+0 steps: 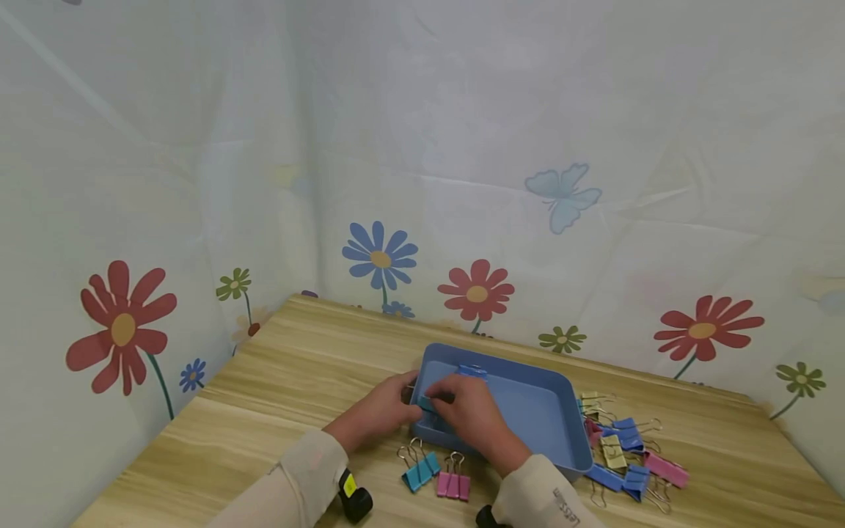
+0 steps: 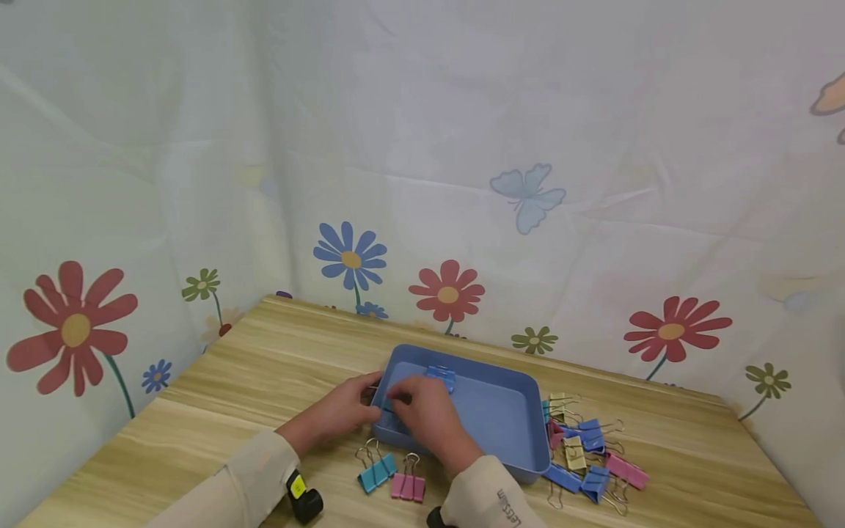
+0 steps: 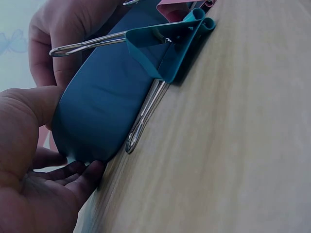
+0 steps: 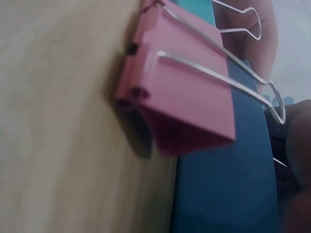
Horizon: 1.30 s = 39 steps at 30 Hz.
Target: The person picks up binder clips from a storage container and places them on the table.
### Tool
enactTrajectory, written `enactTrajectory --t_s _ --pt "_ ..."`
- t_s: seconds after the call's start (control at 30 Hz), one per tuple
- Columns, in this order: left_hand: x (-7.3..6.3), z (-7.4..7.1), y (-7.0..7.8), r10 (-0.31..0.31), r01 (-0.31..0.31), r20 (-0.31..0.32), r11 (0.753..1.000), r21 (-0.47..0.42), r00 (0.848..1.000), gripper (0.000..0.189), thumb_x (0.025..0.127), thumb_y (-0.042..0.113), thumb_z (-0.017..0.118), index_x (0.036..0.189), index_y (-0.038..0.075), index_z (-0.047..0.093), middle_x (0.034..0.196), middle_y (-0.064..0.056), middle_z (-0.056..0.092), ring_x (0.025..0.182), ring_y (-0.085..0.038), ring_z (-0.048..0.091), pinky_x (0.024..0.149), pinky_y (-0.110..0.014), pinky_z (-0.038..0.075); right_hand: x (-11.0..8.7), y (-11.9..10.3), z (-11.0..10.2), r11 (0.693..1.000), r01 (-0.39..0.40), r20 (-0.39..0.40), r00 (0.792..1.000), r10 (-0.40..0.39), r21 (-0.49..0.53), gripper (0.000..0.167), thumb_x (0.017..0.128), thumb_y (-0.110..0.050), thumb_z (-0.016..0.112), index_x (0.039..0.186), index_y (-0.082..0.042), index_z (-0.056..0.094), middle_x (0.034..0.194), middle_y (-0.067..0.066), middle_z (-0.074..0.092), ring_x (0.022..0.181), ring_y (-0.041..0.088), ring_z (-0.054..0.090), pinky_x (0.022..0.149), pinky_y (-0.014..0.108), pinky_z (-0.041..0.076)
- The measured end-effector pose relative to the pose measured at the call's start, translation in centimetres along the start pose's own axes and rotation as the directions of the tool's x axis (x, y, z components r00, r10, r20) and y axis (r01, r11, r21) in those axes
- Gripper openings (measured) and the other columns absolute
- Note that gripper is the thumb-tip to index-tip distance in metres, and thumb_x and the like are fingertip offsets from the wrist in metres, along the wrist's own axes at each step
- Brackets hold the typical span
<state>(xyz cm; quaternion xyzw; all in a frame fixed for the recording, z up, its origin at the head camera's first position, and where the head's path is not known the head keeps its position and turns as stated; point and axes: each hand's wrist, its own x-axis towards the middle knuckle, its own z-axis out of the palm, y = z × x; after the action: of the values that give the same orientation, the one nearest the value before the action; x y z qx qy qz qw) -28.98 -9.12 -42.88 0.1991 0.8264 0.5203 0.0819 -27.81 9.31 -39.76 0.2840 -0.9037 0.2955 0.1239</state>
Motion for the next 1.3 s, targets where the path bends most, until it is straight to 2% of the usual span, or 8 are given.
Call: enactTrajectory --t_s 0.27,0.57,0.87,1.07,1.3 --pt "0.0 0.1 0.1 -0.04 0.041 -0.015 0.999 0.005 0.999 0.073 0.082 0.013 0.061 0.149 0.004 0.034 0.143 -0.014 0.05 0.123 -0.023 0.052 0.102 -0.044 0.043 -0.5 0.2 -0.9 0.997 -0.077 -0.05 0.996 0.077 0.011 0.012 0.084 -0.009 0.07 0.093 -0.012 0.078 0.092 -0.003 0.074 0.086 0.012 0.066 0.072 0.026 0.052" --pt "0.0 0.1 -0.1 -0.058 0.058 -0.022 0.998 0.001 0.998 0.074 0.082 0.011 0.061 0.149 0.0 0.032 0.145 -0.017 0.048 0.126 -0.026 0.05 0.103 -0.046 0.041 -1.1 0.3 -2.3 0.99 -0.132 -0.094 0.986 0.136 0.048 0.013 0.083 -0.01 0.072 0.092 -0.017 0.078 0.091 -0.008 0.073 0.085 0.009 0.064 0.07 0.024 0.051" --pt "0.1 0.0 -0.1 -0.046 0.047 -0.031 0.998 0.034 0.998 0.074 0.08 0.013 0.061 0.148 0.001 0.035 0.142 -0.015 0.051 0.126 -0.027 0.051 0.104 -0.046 0.041 -2.1 -0.2 -4.2 0.981 -0.13 -0.145 0.978 0.151 0.144 0.013 0.083 -0.009 0.072 0.093 -0.016 0.078 0.092 -0.007 0.073 0.083 0.008 0.067 0.067 0.019 0.052" --pt "0.1 0.1 0.1 -0.04 0.04 -0.029 0.999 0.016 0.999 0.074 0.079 0.011 0.061 0.148 0.001 0.035 0.141 -0.016 0.052 0.126 -0.027 0.051 0.105 -0.047 0.04 -3.0 -0.3 -5.4 0.971 -0.118 -0.162 0.975 0.153 0.207 0.012 0.084 -0.009 0.072 0.09 -0.016 0.078 0.092 -0.006 0.074 0.079 0.005 0.067 0.068 0.019 0.053" --pt "-0.1 0.1 0.2 -0.053 0.053 -0.032 0.998 0.018 0.998 0.075 0.08 0.013 0.06 0.15 0.002 0.033 0.143 -0.017 0.049 0.128 -0.029 0.05 0.104 -0.048 0.04 -3.8 0.1 -6.2 0.976 -0.072 -0.191 0.975 0.112 0.206 0.019 0.083 -0.007 0.072 0.088 -0.024 0.077 0.091 -0.007 0.073 0.077 0.002 0.067 0.068 0.02 0.054"
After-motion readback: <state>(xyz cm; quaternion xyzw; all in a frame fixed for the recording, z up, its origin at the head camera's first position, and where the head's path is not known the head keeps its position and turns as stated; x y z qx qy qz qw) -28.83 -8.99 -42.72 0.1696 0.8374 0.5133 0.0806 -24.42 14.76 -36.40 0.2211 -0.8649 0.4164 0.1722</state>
